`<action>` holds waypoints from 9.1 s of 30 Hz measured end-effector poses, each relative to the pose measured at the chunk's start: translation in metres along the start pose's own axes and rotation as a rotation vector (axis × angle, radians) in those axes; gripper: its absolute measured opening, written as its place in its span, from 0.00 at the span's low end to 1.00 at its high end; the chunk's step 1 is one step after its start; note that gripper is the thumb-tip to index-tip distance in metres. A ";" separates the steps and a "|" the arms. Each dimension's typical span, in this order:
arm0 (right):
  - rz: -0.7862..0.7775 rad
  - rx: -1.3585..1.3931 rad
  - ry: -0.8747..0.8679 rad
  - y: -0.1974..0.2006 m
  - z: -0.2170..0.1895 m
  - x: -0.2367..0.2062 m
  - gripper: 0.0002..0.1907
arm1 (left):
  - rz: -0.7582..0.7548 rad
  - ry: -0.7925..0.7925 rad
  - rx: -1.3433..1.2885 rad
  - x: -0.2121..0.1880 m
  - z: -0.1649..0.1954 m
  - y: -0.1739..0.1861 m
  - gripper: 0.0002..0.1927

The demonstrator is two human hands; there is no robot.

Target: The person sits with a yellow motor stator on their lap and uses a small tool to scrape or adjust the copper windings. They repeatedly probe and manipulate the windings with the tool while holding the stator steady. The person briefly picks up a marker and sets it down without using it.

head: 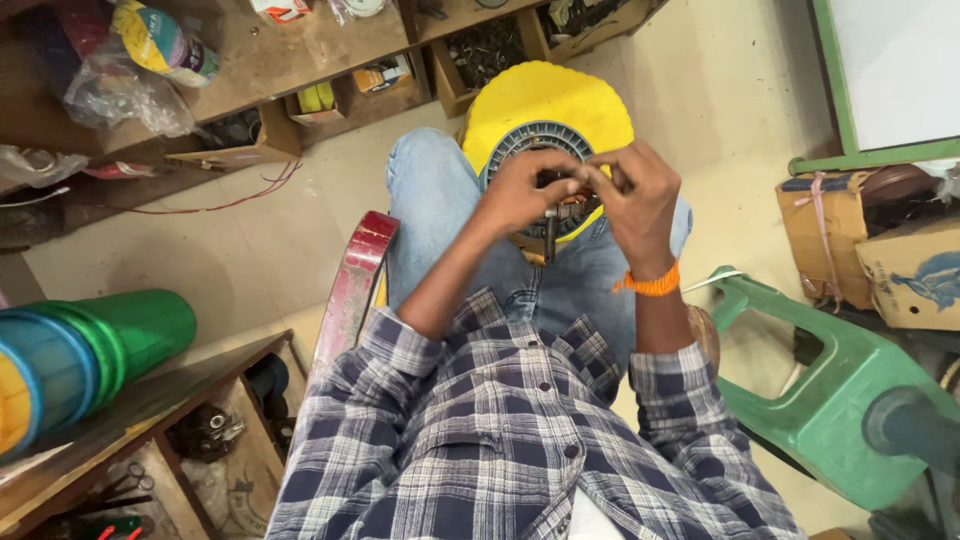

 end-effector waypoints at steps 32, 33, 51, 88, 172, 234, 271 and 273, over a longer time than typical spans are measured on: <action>-0.071 0.007 0.128 0.007 0.012 -0.027 0.05 | 0.323 -0.597 0.761 -0.061 0.040 -0.015 0.21; -0.095 0.029 0.135 0.003 0.010 -0.022 0.05 | 0.336 -0.600 0.756 -0.061 0.039 -0.016 0.21; -0.040 -0.039 0.051 -0.010 0.019 0.006 0.09 | 0.184 0.112 0.176 -0.004 -0.002 -0.009 0.18; -0.106 0.054 0.096 0.008 0.003 -0.017 0.04 | 0.245 -0.599 0.691 -0.059 0.045 -0.015 0.26; -0.105 0.041 0.073 -0.009 0.018 0.010 0.04 | 0.281 -0.378 0.693 -0.055 0.044 -0.015 0.24; 0.060 0.160 -0.185 -0.071 0.035 -0.108 0.01 | -0.131 -0.323 0.259 -0.021 0.017 0.026 0.12; -0.016 -0.076 -0.045 -0.008 0.026 0.002 0.08 | 0.135 0.064 0.423 -0.002 0.010 0.000 0.21; -0.014 -0.059 -0.098 -0.007 0.025 0.000 0.10 | 0.152 0.044 0.423 0.005 0.008 0.000 0.14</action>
Point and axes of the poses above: each hand's wrist, its own x-axis towards the middle knuckle, its own y-axis out of the back of the hand, z = x × y, the point moved 8 cm from there along x, towards the middle knuckle, and after that the axes turned 5 degrees about -z, right-handed, at the moved point
